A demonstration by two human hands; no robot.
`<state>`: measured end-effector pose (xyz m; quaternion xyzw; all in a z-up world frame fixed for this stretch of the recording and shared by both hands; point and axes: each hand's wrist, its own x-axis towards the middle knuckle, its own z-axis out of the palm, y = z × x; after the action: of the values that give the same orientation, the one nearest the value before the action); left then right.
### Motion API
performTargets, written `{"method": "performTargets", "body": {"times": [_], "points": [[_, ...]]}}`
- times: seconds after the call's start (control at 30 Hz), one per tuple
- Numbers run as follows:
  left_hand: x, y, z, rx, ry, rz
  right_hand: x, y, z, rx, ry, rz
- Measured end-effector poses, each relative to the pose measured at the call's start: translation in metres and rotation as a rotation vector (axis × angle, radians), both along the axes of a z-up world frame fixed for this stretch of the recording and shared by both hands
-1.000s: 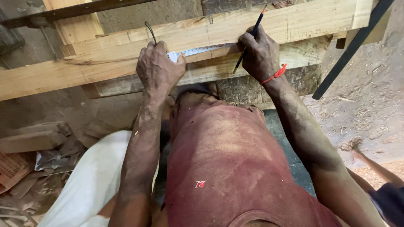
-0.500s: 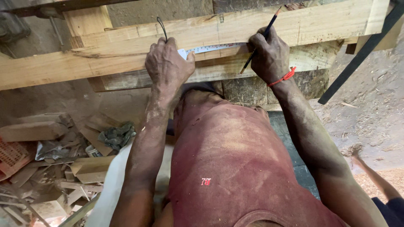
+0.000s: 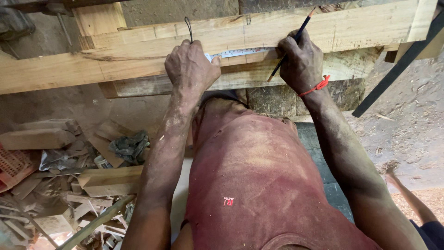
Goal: The person measures pieces of lumber using a tape measure and a square, marking lines across the wood with a pencil.
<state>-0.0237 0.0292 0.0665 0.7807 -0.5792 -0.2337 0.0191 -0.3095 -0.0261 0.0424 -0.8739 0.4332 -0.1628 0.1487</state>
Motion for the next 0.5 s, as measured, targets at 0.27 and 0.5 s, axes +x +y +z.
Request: {"method": "performTargets", "body": {"times": [0.27, 0.5], "points": [[-0.0013, -0.0022, 0.0074, 0.031, 0.005, 0.011, -0.0015, 0.0003, -0.0048, 0.023, 0.019, -0.007], [-0.0012, -0.0036, 0.0071, 0.013, 0.006, 0.004, -0.0002, 0.0, -0.0016, 0.011, 0.031, -0.008]]}}
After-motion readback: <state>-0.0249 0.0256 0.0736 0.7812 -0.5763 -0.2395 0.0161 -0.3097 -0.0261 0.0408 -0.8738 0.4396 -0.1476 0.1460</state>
